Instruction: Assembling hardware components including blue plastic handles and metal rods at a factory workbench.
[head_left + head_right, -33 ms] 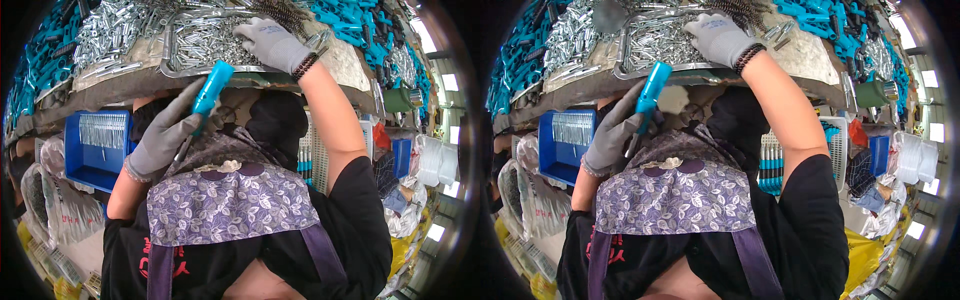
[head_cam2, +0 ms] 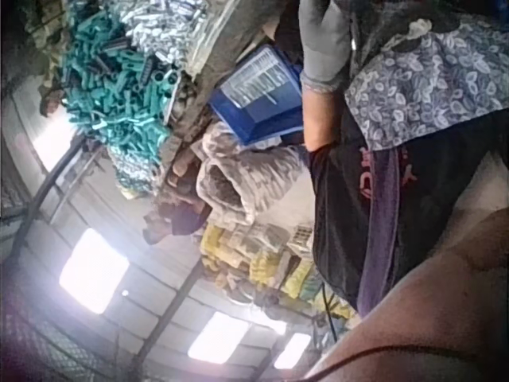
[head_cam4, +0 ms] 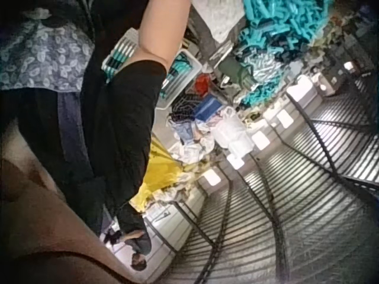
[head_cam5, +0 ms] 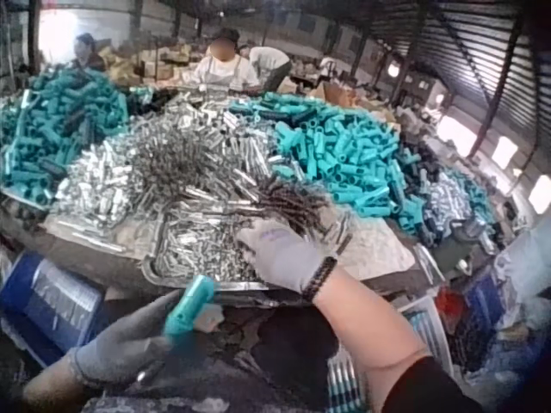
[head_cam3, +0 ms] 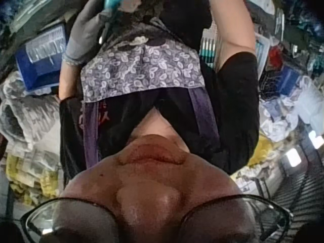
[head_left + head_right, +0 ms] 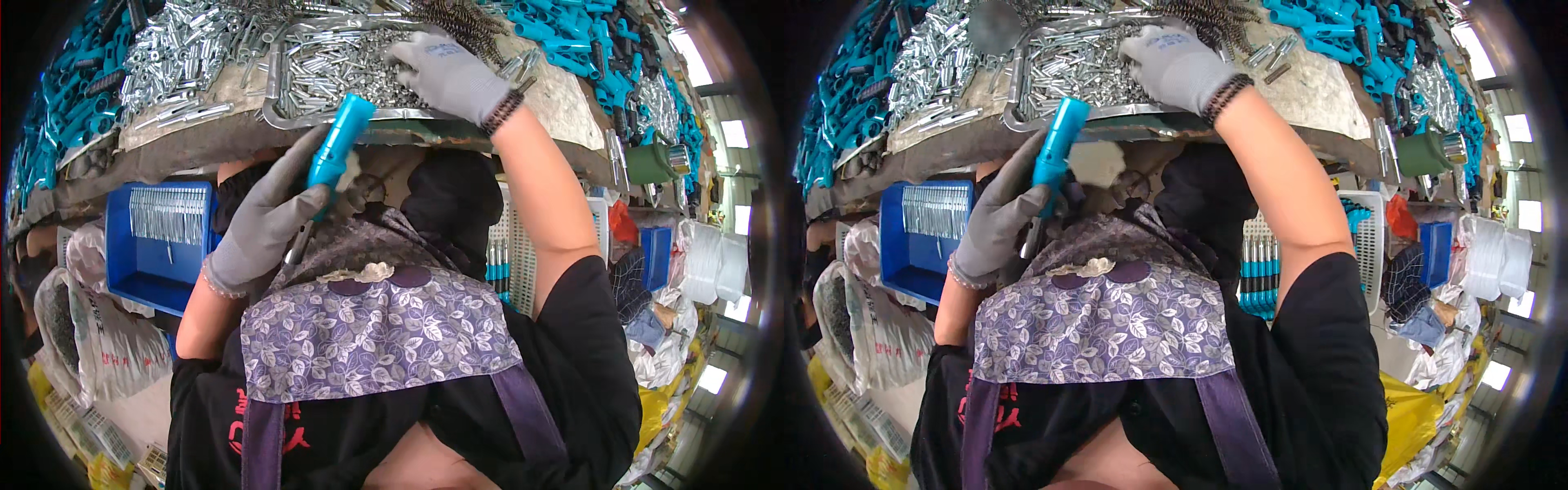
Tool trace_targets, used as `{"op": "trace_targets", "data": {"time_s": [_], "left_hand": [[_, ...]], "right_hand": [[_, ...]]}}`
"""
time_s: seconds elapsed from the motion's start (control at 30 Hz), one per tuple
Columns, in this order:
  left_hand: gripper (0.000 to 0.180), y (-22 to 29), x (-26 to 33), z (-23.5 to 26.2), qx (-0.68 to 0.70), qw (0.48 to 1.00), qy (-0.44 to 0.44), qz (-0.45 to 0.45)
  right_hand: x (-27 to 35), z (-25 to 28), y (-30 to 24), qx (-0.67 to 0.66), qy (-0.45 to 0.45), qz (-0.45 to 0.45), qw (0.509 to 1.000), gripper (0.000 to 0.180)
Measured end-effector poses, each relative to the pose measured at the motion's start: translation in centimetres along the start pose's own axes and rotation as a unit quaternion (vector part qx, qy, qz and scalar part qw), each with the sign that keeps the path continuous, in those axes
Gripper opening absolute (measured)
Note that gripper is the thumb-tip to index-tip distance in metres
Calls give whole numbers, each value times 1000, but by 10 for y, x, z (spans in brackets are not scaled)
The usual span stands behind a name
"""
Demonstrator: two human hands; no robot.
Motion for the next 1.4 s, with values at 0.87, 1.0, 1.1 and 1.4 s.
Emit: {"op": "trace_targets", "data": {"time_s": [0.87, 1.0, 1.1, 1.4], "left_hand": [[45, 19, -44, 6, 213, 969, 105, 66], [45, 24, -47, -2, 208, 970, 104, 70], [46, 24, -49, -2, 191, 974, 100, 68], [46, 17, -49, -5, 230, 967, 109, 32]], "right_hand": [[33, 15, 25, -308, -22, -96, 946, 22], [39, 14, 32, -304, -14, -175, 936, 25], [41, 16, 28, -331, 24, -192, 924, 26], [39, 27, -46, -597, 68, -176, 780, 18]]}}
Point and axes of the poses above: each hand's wrist, its own x-axis away from the middle knuckle, its own z-axis out of the back of the hand, y = z × x, the point moved 7 cm from there along -x, towards the middle knuckle, and after that the axes turned 1 degree about z, right-handed, at the moved point
